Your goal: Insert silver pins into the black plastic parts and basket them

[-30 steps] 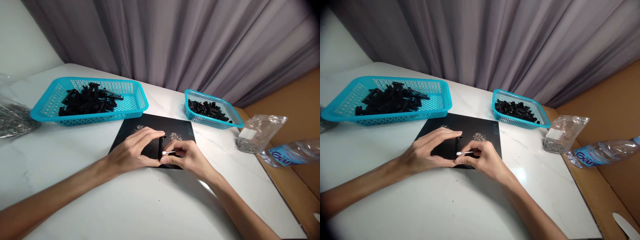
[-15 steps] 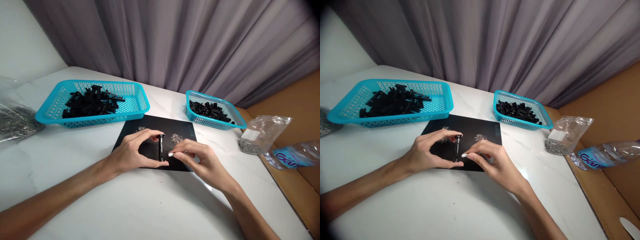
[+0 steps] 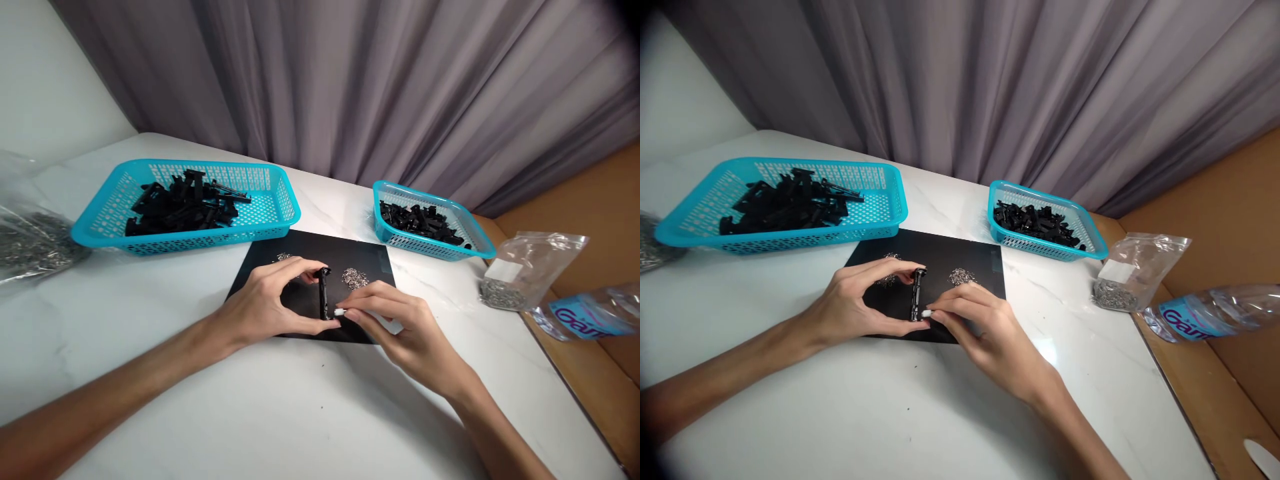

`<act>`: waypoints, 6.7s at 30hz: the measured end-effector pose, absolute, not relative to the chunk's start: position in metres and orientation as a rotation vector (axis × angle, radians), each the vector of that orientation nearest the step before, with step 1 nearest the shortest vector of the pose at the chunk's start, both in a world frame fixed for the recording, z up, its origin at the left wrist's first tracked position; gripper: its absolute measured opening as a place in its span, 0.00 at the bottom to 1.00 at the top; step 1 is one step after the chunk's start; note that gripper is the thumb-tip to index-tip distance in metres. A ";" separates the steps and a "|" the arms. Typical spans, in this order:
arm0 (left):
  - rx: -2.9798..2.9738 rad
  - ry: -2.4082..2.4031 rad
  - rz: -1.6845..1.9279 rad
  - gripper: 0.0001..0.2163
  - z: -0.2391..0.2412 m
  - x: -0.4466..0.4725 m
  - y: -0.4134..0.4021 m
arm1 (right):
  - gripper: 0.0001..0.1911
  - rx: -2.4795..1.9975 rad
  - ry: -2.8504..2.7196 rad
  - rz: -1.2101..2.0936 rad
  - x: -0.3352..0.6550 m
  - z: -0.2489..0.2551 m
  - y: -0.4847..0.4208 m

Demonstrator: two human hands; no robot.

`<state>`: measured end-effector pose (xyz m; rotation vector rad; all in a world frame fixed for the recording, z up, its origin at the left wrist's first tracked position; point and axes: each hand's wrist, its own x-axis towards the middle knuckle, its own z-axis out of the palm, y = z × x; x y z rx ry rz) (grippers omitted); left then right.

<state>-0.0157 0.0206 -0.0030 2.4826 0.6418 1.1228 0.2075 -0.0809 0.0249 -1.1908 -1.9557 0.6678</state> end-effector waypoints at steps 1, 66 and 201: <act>2.482 0.643 1.116 0.29 -0.002 -0.016 0.021 | 0.08 -1.192 -1.942 0.675 0.208 0.026 -0.081; 2.065 1.040 0.992 0.13 0.048 -0.070 0.066 | 0.21 -1.162 -2.503 0.049 0.145 -0.014 -0.030; 2.504 0.534 1.140 0.30 0.002 -0.045 0.020 | 0.05 -1.069 -1.789 1.190 0.187 0.030 -0.059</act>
